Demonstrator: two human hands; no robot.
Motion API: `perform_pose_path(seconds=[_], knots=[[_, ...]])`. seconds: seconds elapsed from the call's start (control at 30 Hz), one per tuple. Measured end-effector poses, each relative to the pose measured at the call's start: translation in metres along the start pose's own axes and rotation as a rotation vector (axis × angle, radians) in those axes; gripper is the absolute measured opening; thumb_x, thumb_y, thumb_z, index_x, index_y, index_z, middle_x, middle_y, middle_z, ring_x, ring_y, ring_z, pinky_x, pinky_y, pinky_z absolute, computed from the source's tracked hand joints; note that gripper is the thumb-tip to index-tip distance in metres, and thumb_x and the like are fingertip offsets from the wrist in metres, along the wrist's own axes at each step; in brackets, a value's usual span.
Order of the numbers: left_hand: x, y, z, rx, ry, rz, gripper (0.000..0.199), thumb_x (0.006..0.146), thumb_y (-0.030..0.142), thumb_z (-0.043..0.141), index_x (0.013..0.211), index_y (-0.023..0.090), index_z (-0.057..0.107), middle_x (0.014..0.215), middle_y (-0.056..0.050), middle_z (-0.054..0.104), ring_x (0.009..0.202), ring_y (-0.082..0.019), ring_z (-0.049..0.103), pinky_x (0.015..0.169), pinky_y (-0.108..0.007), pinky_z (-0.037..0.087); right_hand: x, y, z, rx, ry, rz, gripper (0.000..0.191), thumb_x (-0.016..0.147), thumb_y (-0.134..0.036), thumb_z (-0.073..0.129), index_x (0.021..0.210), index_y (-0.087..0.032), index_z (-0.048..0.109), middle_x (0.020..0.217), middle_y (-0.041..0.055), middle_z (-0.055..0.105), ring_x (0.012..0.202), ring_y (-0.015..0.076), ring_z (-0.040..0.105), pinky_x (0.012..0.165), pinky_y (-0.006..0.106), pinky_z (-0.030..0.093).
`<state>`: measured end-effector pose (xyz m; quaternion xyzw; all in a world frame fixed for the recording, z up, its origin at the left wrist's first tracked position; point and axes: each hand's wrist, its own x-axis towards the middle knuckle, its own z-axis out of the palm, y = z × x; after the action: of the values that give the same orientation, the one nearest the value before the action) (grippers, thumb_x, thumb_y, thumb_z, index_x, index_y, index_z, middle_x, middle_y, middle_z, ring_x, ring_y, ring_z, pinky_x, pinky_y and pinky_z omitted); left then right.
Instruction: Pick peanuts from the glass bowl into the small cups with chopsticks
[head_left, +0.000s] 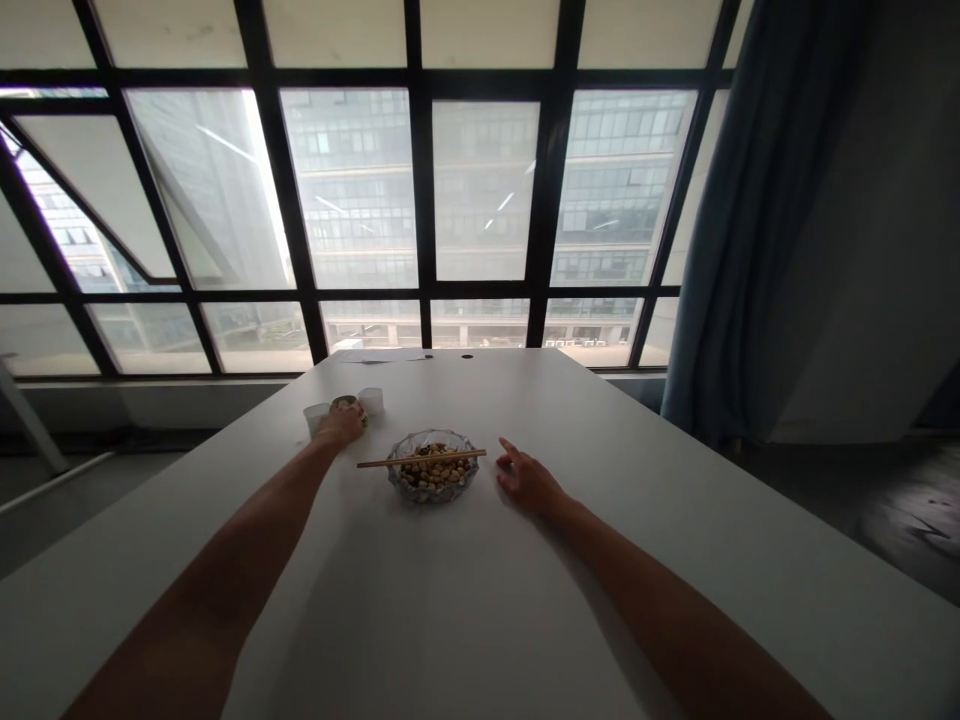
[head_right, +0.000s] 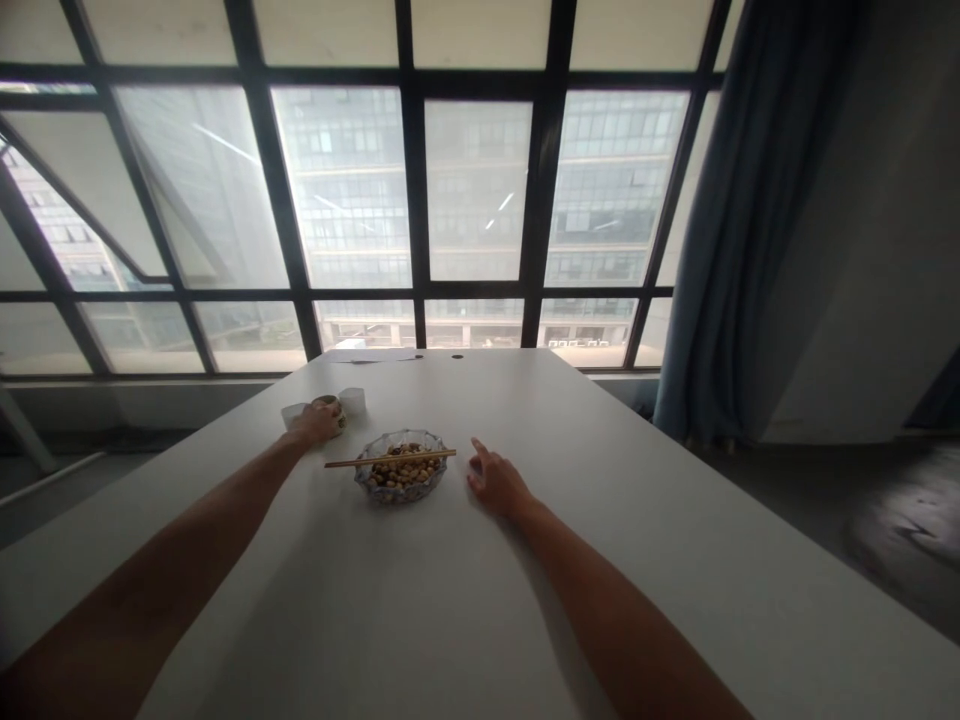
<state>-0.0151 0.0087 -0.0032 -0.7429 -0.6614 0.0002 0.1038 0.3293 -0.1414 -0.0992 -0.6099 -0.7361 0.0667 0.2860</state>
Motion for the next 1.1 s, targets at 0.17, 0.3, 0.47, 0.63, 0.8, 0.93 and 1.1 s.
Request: perform_pose_path(seconds=[0.17,0.3,0.47,0.63,0.8,0.93,1.1], knots=[[0.013,-0.011,0.008,-0.01,0.0,0.018,0.03,0.088,0.023,0.049,0.112,0.02,0.066,0.129,-0.014,0.061,0.123,-0.029,0.054,0.092,-0.036,0.046,0.001,0.0,0.0,-0.004,0.013,-0.002,0.069,0.086,-0.017,0.061,0.151,-0.013,0.038,0.115,0.0101,0.068,0.108,0.0232,0.06,0.101,0.034,0.042],[0.022,0.003,-0.004,-0.005,0.003,0.06,0.027,0.086,0.027,0.055,0.107,0.017,0.069,0.119,-0.015,0.067,0.113,-0.029,0.061,0.092,-0.037,0.045,0.001,-0.001,0.0,-0.009,0.021,-0.008,0.067,0.086,-0.017,0.061,0.149,-0.013,0.042,0.114,0.0103,0.068,0.108,0.0232,0.06,0.101,0.033,0.042],[0.032,0.056,-0.03,-0.019,0.055,0.201,0.031,0.089,0.035,0.052,0.111,0.018,0.068,0.117,-0.015,0.068,0.111,-0.029,0.061,0.095,-0.041,0.042,0.001,-0.001,0.0,-0.012,0.017,-0.009,0.066,0.086,-0.017,0.061,0.149,-0.014,0.042,0.115,0.01,0.068,0.108,0.0234,0.059,0.102,0.034,0.042],[0.031,0.134,-0.047,-0.022,0.058,0.422,0.027,0.086,0.039,0.059,0.106,0.024,0.071,0.114,-0.009,0.07,0.108,-0.025,0.062,0.099,-0.041,0.039,0.0,-0.002,-0.003,-0.007,0.004,-0.006,0.066,0.086,-0.017,0.061,0.149,-0.012,0.041,0.115,0.01,0.068,0.109,0.0241,0.059,0.102,0.034,0.042],[0.017,0.194,-0.047,0.002,0.06,0.56,0.024,0.083,0.036,0.064,0.102,0.025,0.072,0.112,-0.009,0.072,0.11,-0.027,0.062,0.099,-0.043,0.04,0.0,-0.003,-0.003,-0.01,0.002,-0.028,0.068,0.086,-0.015,0.06,0.15,-0.012,0.038,0.116,0.0116,0.068,0.109,0.0251,0.06,0.101,0.034,0.042],[0.012,0.219,-0.043,0.014,0.047,0.601,0.028,0.081,0.036,0.067,0.105,0.024,0.072,0.111,-0.011,0.072,0.11,-0.028,0.063,0.098,-0.043,0.043,0.001,-0.001,-0.002,-0.087,0.037,0.04,0.071,0.088,-0.02,0.062,0.153,-0.013,0.034,0.12,0.0138,0.066,0.114,0.0286,0.058,0.101,0.039,0.042],[0.012,0.232,-0.035,0.005,0.034,0.63,0.025,0.08,0.035,0.067,0.103,0.024,0.072,0.111,-0.01,0.072,0.11,-0.027,0.064,0.099,-0.043,0.043,0.004,0.004,0.0,-0.161,0.062,0.155,0.07,0.09,-0.023,0.061,0.153,-0.013,0.032,0.128,0.0163,0.062,0.12,0.0313,0.053,0.102,0.041,0.039]])
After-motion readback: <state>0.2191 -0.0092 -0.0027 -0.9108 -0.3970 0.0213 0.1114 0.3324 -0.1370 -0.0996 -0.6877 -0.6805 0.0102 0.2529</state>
